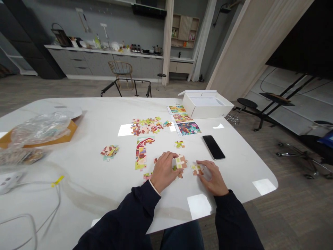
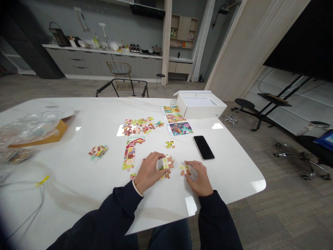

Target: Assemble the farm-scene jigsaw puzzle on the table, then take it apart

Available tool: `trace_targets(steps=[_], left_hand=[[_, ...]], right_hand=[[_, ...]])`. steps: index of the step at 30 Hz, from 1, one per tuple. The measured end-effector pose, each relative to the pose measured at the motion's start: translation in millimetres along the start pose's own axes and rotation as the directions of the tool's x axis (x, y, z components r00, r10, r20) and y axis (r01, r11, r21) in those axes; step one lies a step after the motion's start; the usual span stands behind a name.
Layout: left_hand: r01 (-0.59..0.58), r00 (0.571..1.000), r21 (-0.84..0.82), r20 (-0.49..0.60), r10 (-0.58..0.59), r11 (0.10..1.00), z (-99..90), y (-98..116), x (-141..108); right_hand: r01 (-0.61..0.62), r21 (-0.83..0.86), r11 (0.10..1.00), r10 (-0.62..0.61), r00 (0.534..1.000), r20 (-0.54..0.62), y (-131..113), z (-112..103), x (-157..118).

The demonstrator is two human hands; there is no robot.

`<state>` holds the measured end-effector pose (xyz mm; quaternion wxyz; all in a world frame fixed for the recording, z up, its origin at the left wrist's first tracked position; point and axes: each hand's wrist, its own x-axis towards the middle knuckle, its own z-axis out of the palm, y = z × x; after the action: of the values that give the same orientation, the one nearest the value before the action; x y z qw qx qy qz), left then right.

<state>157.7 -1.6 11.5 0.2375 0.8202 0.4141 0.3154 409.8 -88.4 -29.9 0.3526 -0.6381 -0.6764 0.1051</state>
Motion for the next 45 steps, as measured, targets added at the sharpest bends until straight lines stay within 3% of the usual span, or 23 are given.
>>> trace_targets(steps=[15, 26, 33, 41, 45], left_hand=[[-0.030, 0.999, -0.069, 0.028, 0.032, 0.997, 1.0, 0.9, -0.6], [0.023, 1.000, -0.071, 0.015, -0.022, 0.997, -1.9, 2.2, -1.5], [0.034, 0.999, -0.070, 0.014, -0.033, 0.997, -1.9, 2.9, -0.9], [0.028, 1.000, -0.067, 0.003, -0.028, 0.997, -2.2, 2.9, -0.8], [0.024, 1.000, -0.064, 0.003, -0.024, 0.998, -2.2, 2.4, -0.9]], right_hand=[[0.006, 0.017, 1.000, -0.006, 1.000, 0.001, -1.8, 0.2, -0.2], [0.003, 0.062, 0.998, 0.000, 0.999, -0.046, 1.3, 1.0, 0.7], [0.050, -0.031, 0.998, -0.048, 0.998, 0.042, 0.9, 1.0, 0.5], [-0.049, -0.078, 0.996, 0.040, 0.993, -0.107, 1.1, 6.8, 2.4], [0.034, 0.057, 0.998, -0.034, 0.999, 0.003, -5.1, -2.8, 0.6]])
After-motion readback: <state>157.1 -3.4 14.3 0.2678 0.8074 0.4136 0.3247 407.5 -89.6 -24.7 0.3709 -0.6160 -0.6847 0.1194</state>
